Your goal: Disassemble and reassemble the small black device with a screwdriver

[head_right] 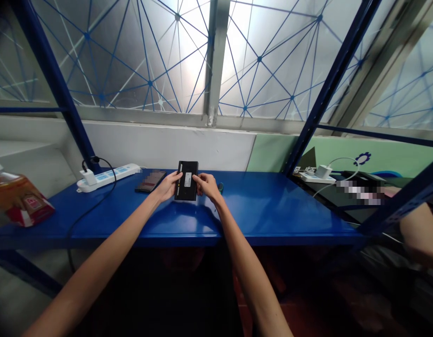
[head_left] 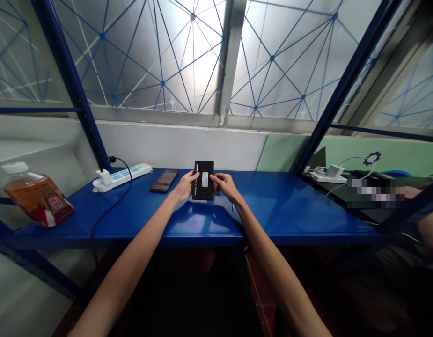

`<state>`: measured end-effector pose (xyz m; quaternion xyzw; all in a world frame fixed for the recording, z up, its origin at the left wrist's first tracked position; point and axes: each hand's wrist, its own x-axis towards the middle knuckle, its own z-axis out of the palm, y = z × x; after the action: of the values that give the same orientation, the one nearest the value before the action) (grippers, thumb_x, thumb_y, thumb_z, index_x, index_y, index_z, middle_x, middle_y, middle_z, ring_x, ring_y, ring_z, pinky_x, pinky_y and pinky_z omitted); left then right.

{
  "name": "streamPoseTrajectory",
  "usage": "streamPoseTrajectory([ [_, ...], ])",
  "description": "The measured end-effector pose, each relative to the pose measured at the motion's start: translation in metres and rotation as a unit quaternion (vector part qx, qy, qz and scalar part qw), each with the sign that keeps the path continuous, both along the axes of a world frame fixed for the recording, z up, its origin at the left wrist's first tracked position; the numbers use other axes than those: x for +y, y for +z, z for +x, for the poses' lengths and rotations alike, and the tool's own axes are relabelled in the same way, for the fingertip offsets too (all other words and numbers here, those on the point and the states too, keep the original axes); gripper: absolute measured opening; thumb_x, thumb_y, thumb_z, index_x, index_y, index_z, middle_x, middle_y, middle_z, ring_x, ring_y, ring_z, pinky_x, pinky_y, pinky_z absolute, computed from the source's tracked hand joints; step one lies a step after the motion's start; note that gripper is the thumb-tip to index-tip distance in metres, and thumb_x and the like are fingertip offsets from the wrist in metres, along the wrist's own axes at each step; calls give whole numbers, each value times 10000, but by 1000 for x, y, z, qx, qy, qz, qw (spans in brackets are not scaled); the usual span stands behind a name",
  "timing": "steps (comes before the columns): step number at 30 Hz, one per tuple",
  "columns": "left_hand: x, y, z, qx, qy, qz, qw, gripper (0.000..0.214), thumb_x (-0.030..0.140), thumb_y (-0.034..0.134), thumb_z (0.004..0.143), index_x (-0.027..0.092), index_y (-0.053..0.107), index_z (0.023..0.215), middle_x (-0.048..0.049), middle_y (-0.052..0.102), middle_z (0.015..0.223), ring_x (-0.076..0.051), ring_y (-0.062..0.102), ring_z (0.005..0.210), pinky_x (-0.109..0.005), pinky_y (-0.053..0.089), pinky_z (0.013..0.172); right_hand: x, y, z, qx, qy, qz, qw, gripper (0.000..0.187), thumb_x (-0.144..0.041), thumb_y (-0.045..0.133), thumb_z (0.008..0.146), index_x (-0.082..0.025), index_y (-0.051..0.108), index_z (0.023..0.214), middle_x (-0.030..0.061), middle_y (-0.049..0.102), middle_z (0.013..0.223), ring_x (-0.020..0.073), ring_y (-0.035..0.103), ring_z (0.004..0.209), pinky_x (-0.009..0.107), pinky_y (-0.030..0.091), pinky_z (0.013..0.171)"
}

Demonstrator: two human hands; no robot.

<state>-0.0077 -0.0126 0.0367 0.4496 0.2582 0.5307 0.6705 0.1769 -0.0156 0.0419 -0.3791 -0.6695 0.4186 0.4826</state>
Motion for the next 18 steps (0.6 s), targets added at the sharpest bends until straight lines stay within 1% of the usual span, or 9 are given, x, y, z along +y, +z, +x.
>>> streamPoseTrajectory([
  [4,1,0,-1,-7,-6,-4,1000,296,235,692,872,121,624,1136,-101,728,899,-193,718,740,-283,588,678,-1,2,1,-14,-5,-3,1000,457,-625,655,756,-200,520,656,-25,533,421,130,508,353,237,355,357],
  [8,3,-1,-2,-5,-6,-1,1000,285,230,688,875,114,624,1127,-105,726,903,-188,716,721,-282,588,669,-3,5,1,-14,-1,-8,1000,464,-621,661,755,-201,505,637,-24,527,414,123,499,357,232,347,363],
  [14,4,-3,-4,12,-18,0,1000,271,245,673,882,124,641,1122,-113,730,916,-208,722,768,-291,592,678,-3,6,2,-24,2,-22,999,462,-602,665,756,-194,499,617,-26,523,430,88,447,347,211,271,344],
  [18,5,-4,-4,11,-16,2,1000,284,243,683,873,122,641,1127,-119,729,933,-211,722,778,-293,592,681,-3,6,2,-27,-1,-26,999,455,-591,665,756,-195,487,618,-34,511,427,80,436,341,205,257,345],
])
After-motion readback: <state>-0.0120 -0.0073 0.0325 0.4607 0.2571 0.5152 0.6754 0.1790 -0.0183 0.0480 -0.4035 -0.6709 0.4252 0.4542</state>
